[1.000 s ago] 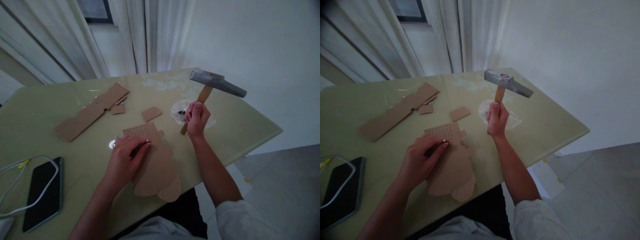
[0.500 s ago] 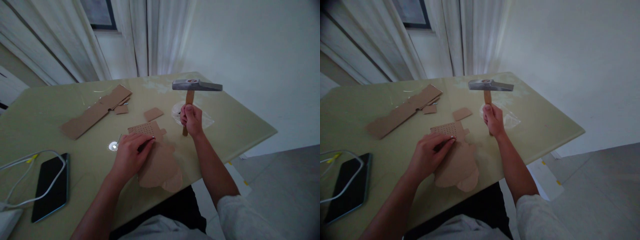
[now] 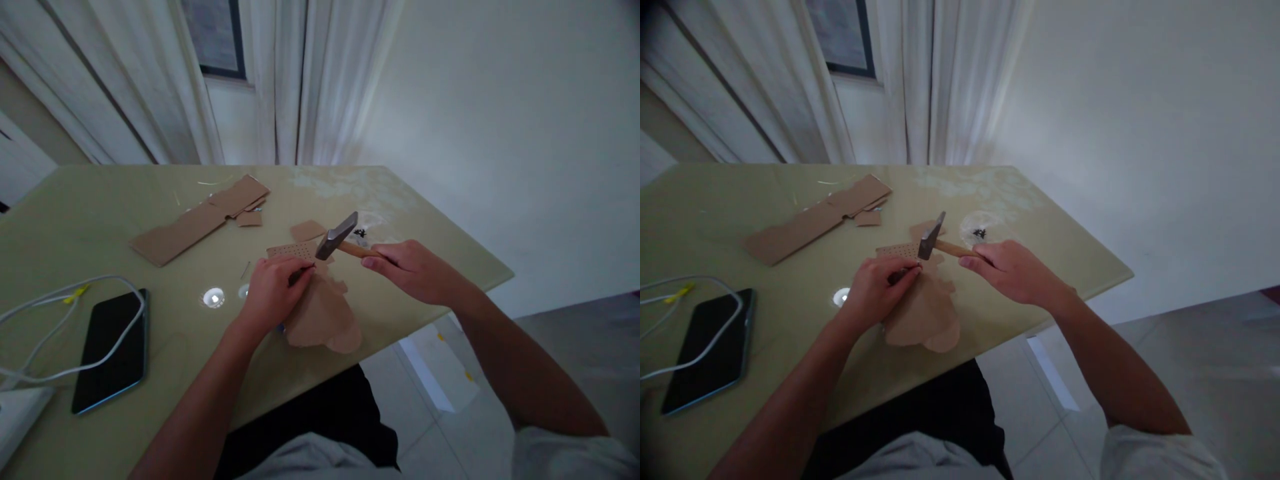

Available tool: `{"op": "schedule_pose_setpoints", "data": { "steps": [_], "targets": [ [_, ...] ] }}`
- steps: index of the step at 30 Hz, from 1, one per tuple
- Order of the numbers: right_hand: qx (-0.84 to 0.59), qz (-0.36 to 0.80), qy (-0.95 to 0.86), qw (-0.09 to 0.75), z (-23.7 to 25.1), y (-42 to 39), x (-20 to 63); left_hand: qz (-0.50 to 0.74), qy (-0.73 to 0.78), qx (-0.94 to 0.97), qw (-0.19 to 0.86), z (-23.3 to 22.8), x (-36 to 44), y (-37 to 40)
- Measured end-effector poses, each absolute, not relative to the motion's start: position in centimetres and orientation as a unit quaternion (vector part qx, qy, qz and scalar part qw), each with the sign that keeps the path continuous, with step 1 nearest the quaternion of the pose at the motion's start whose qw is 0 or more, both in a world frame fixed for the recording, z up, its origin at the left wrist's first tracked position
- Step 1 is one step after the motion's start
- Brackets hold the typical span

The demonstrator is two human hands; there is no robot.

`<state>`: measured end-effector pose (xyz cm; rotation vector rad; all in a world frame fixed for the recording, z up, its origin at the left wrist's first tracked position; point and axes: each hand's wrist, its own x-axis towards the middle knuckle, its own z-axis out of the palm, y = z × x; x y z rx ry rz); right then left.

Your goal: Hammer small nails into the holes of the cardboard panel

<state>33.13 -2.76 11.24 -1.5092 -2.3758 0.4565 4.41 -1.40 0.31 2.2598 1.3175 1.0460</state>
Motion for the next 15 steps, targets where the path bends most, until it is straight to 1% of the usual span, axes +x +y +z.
{"op": "schedule_pose_setpoints", "data": {
  "steps": [3, 10, 15],
  "targets": [
    [-0.529, 0.143, -0.826, 0.135, 11.7, -3.1, 32.9, 0.368, 0.46, 0.793, 0.156, 0.3, 4.4, -1.3],
    [-0.522, 0.176, -0.826, 0.116, 12.0, -2.5, 32.1, 0.367, 0.455, 0.796, 0.156, 0.4, 4.4, -1.2],
    [-0.52, 0.167, -0.828, 0.129, 12.9, -2.5, 32.0, 0.359, 0.461, 0.796, 0.157, 0.4, 4.4, -1.3]
  ]
}}
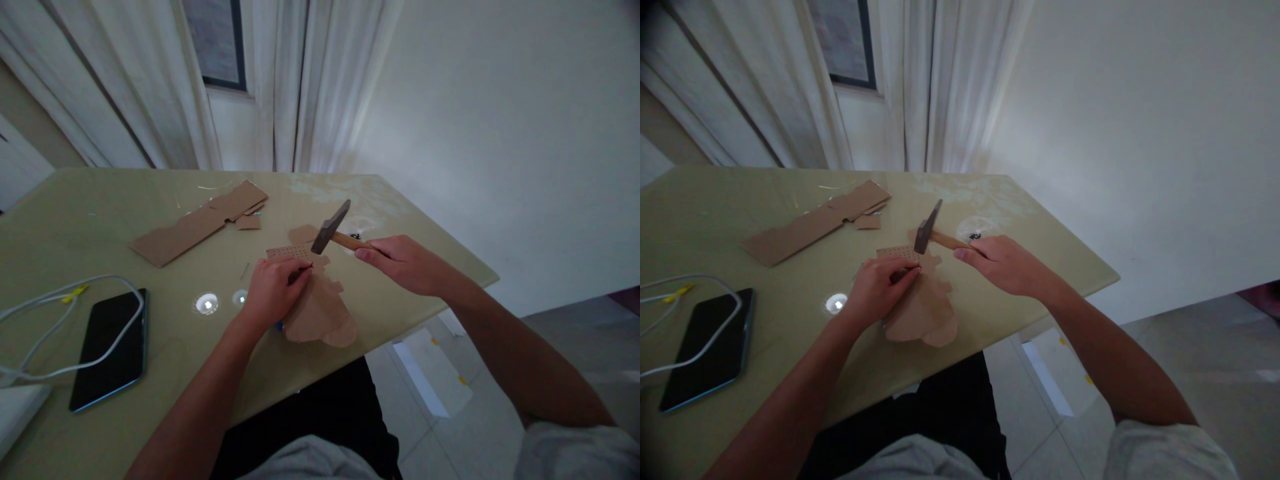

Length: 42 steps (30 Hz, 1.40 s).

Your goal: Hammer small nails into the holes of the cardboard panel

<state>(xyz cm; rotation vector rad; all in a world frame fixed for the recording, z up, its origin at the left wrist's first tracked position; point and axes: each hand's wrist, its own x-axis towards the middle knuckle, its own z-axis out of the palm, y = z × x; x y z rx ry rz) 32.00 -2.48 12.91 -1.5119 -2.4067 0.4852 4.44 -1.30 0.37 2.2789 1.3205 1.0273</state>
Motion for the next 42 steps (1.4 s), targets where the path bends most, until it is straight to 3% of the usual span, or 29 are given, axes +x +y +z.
{"op": "schedule_pose_setpoints", "data": {
  "steps": [6, 13, 19, 26, 32, 37, 42],
  "targets": [
    [-0.517, 0.172, -0.831, 0.109, 12.1, -2.5, 31.7, 0.356, 0.461, 0.799, 0.15, 0.3, 4.5, -1.3],
    [-0.518, 0.166, -0.827, 0.143, 12.9, -2.8, 31.8, 0.368, 0.455, 0.797, 0.15, 0.3, 4.6, -1.4],
    [-0.527, 0.158, -0.829, 0.099, 11.8, -2.7, 31.5, 0.354, 0.459, 0.798, 0.167, 0.6, 4.5, -1.4],
    [-0.531, 0.167, -0.818, 0.145, 12.0, -2.9, 31.4, 0.355, 0.465, 0.793, 0.169, 0.5, 4.5, -1.4],
    [-0.55, 0.157, -0.815, 0.09, 11.9, -3.3, 31.2, 0.343, 0.465, 0.797, 0.177, 0.5, 4.5, -1.3],
    [-0.564, 0.161, -0.799, 0.132, 12.6, -3.5, 31.3, 0.337, 0.478, 0.793, 0.172, 0.7, 4.6, -1.4],
    [-0.563, 0.148, -0.81, 0.069, 11.9, -3.4, 31.2, 0.33, 0.476, 0.795, 0.182, 0.9, 4.6, -1.4]
  ]
}}
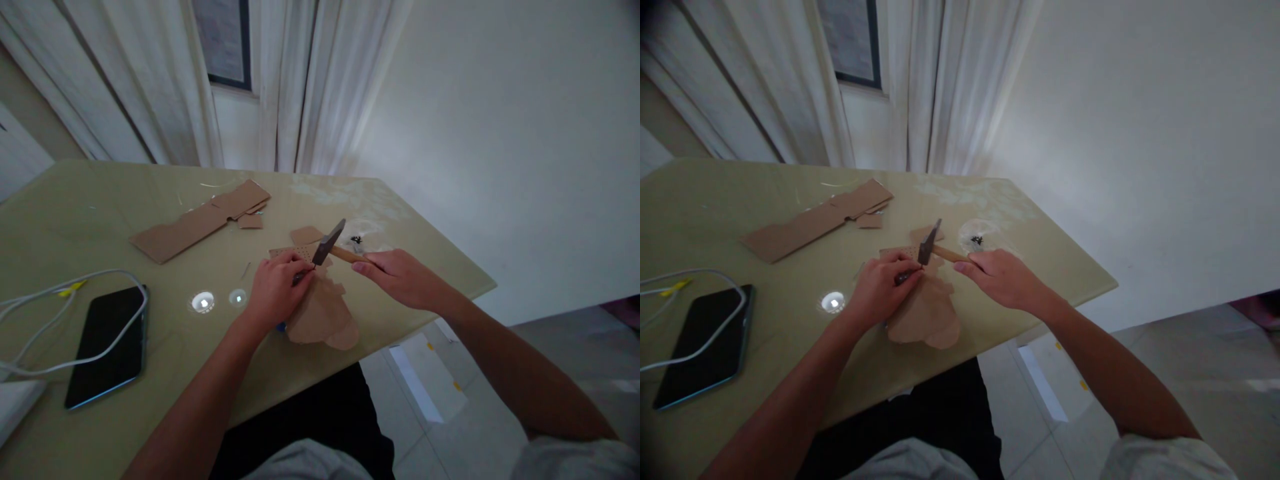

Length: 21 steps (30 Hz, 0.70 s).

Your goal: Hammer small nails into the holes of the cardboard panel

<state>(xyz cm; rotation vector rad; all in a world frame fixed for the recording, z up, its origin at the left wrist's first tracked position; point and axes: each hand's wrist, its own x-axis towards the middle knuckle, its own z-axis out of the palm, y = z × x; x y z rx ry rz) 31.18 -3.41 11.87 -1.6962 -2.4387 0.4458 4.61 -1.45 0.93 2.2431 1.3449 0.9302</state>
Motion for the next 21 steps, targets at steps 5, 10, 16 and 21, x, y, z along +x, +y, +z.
{"op": "schedule_pose_setpoints", "data": {
  "steps": [5, 10, 16, 21],
  "targets": [
    [-0.567, 0.138, -0.807, 0.088, 11.94, -3.47, 31.17, 0.327, 0.482, 0.793, 0.176, 0.89, 4.65, -1.46],
    [-0.563, 0.149, -0.809, 0.076, 11.97, -3.53, 31.15, 0.331, 0.483, 0.79, 0.18, 0.85, 4.7, -1.46],
    [-0.578, 0.127, -0.805, 0.048, 11.67, -3.47, 31.13, 0.319, 0.488, 0.792, 0.181, 1.01, 4.72, -1.46],
    [-0.573, 0.151, -0.802, 0.075, 11.71, -3.48, 31.11, 0.325, 0.491, 0.786, 0.188, 1.02, 4.81, -1.43]
  ]
}}
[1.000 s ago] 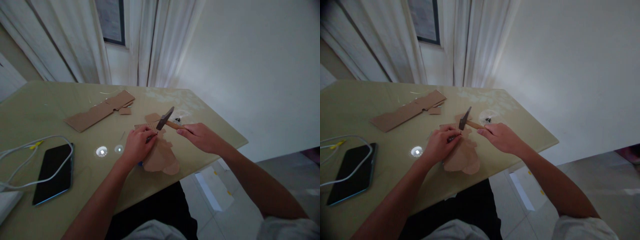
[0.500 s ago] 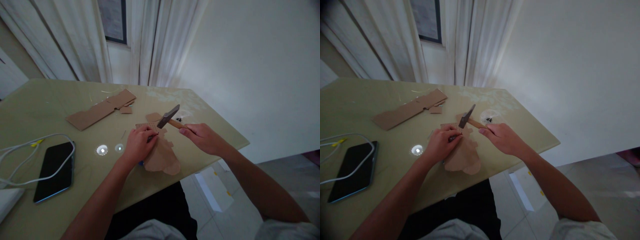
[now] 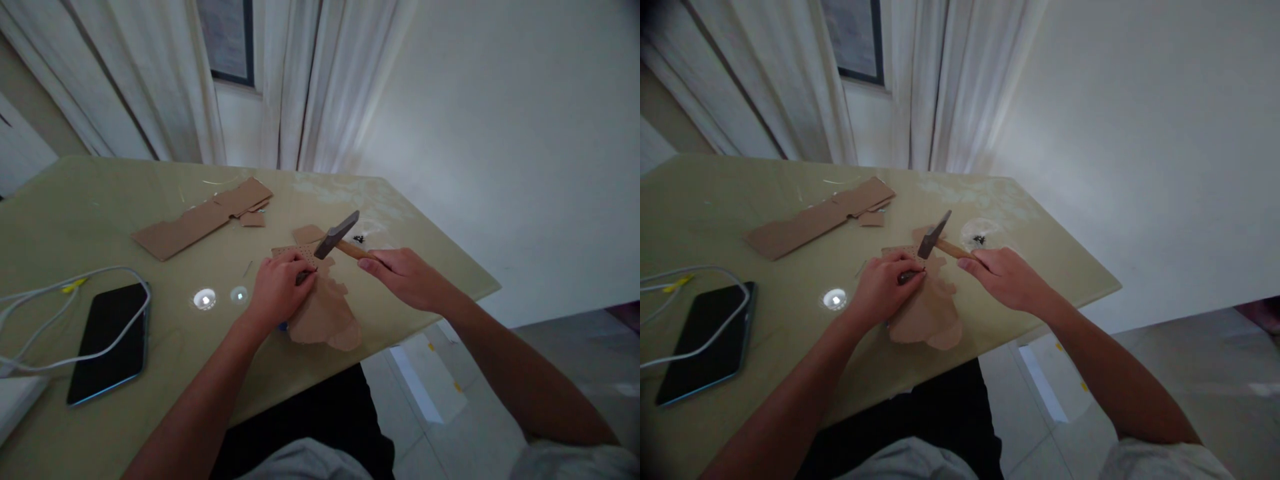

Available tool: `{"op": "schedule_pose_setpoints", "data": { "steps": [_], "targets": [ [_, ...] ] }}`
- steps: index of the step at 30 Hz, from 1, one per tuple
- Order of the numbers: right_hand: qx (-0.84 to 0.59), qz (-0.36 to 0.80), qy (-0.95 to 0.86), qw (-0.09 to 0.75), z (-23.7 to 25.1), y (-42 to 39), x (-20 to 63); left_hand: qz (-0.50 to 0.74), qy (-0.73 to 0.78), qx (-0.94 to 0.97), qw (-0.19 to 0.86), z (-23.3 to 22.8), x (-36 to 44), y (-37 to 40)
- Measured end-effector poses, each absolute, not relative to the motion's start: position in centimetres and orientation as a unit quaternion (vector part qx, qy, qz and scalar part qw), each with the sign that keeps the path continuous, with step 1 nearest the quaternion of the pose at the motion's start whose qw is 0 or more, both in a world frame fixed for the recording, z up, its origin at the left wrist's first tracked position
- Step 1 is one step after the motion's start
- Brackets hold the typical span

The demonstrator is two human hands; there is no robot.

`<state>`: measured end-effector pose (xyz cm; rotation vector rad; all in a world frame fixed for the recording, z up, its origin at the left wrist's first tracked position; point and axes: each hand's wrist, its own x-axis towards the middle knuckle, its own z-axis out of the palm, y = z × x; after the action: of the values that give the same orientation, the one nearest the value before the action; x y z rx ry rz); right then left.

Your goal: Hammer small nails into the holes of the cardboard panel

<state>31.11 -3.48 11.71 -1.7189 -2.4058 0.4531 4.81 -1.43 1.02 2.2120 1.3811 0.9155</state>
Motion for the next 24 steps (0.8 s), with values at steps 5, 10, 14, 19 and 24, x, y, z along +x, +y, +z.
{"op": "schedule_pose_setpoints", "data": {
  "steps": [5, 10, 14, 19, 24],
  "targets": [
    [-0.581, 0.127, -0.803, 0.037, 10.9, -3.7, 31.2, 0.32, 0.497, 0.785, 0.185, 1.1, 4.8, -1.5],
    [-0.581, 0.153, -0.794, 0.099, 11.2, -3.9, 31.5, 0.312, 0.503, 0.783, 0.189, 1.3, 4.8, -1.6],
    [-0.572, 0.175, -0.798, 0.078, 10.6, -3.9, 31.4, 0.302, 0.508, 0.787, 0.177, 1.4, 4.8, -1.8],
    [-0.569, 0.162, -0.805, 0.056, 9.7, -3.7, 31.3, 0.3, 0.506, 0.792, 0.163, 1.2, 4.8, -1.8],
    [-0.567, 0.181, -0.8, 0.079, 10.1, -3.6, 31.4, 0.305, 0.513, 0.788, 0.151, 1.0, 4.8, -1.8]
  ]
}}
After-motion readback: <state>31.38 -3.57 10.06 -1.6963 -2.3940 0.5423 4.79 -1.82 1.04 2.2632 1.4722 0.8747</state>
